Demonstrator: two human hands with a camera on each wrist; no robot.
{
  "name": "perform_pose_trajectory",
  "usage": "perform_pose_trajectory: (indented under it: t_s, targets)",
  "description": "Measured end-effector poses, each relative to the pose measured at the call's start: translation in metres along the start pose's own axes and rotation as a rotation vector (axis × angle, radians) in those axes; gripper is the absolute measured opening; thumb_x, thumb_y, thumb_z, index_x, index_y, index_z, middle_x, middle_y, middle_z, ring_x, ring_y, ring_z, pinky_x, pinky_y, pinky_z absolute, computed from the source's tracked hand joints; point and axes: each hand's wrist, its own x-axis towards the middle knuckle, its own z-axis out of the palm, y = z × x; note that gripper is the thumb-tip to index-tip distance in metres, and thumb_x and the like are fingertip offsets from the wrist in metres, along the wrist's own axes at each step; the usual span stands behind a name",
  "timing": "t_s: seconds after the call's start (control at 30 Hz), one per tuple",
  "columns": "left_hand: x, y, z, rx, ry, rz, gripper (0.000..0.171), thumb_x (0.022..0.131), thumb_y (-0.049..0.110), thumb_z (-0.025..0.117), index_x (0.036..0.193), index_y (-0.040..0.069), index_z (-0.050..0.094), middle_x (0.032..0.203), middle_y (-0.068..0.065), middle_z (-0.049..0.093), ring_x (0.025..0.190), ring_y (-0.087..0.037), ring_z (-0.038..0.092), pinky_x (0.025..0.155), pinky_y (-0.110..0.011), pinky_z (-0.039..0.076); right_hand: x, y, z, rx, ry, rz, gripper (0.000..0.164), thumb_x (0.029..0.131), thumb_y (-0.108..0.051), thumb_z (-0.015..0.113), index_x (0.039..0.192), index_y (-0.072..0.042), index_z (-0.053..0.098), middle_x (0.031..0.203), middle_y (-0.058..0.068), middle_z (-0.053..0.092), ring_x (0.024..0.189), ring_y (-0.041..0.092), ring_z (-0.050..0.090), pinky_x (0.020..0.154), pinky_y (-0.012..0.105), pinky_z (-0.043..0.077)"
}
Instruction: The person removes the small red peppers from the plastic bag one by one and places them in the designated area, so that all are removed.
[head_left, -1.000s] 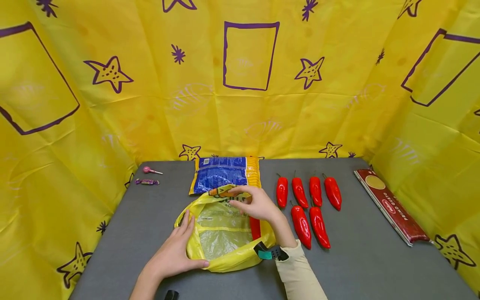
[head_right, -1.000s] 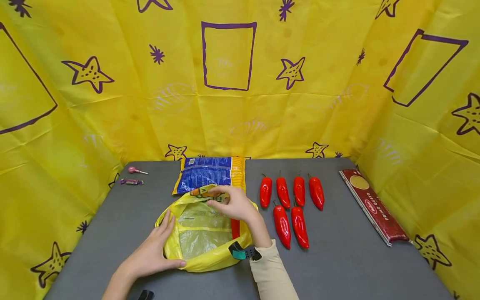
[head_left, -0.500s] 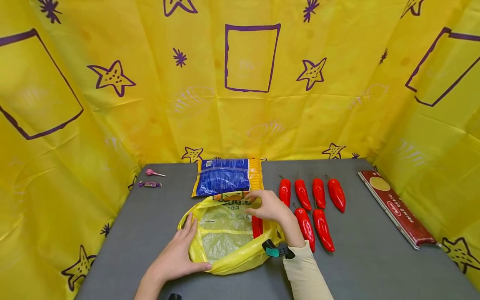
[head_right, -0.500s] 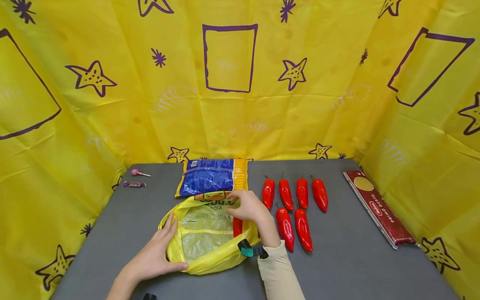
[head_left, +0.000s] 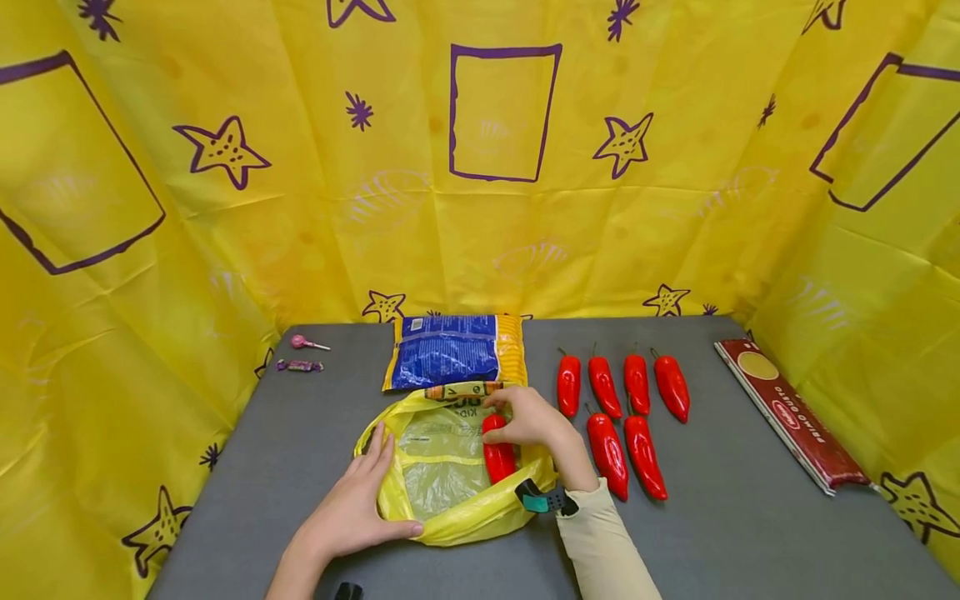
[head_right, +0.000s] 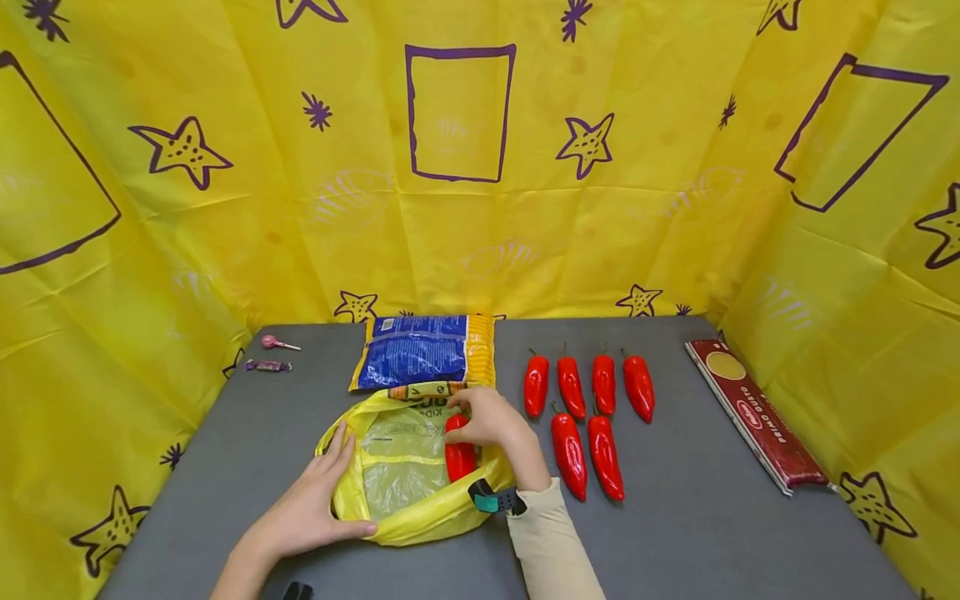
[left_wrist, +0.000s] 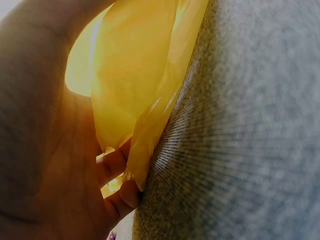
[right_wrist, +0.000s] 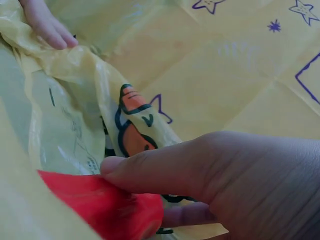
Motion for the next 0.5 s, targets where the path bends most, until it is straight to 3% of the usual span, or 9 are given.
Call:
perform_pose_trajectory:
  t_s: [0.13,0.37,0.5]
  targets:
    - [0.0008,0.0001,-0.0009,0.005,0.000,-0.002,0.147,0.067,0.086,0.080,0.169,0.004,0.015,0.179,-0.011,-0.005,0.154,-0.045,0.031,0.116,-0.069,0.037,0.0012,0.0008,0.0030,-0.014,0.002,-0.027,0.044,0.084,-0.028,0.091,0.122,-0.010,0.077,0.111,0.005,0.074,0.102,0.024,0.065,0.085,0.039,0.057]
    - [-0.0009,0.0006,-0.0020,0.010,0.001,0.011,0.146,0.068,0.085,0.080,0.169,0.003,0.014,0.179,-0.013,-0.005,0.154,-0.048,0.029,0.117,-0.069,0.036,0.0024,0.0015,0.0063,-0.051,-0.013,-0.066,0.036,0.087,-0.030,0.088,0.115,-0.011,0.076,0.101,0.006,0.072,0.096,0.024,0.065,0.077,0.034,0.055]
    - [-0.0001,0.0008,-0.0013,0.012,0.006,0.016,0.146,0.068,0.084,0.080,0.169,0.002,0.014,0.179,-0.014,-0.004,0.154,-0.049,0.030,0.116,-0.070,0.036,0.0032,0.0019,0.0075,-0.026,-0.057,-0.050,0.043,0.085,-0.035,0.090,0.119,-0.012,0.076,0.103,0.005,0.075,0.093,0.022,0.068,0.075,0.031,0.057]
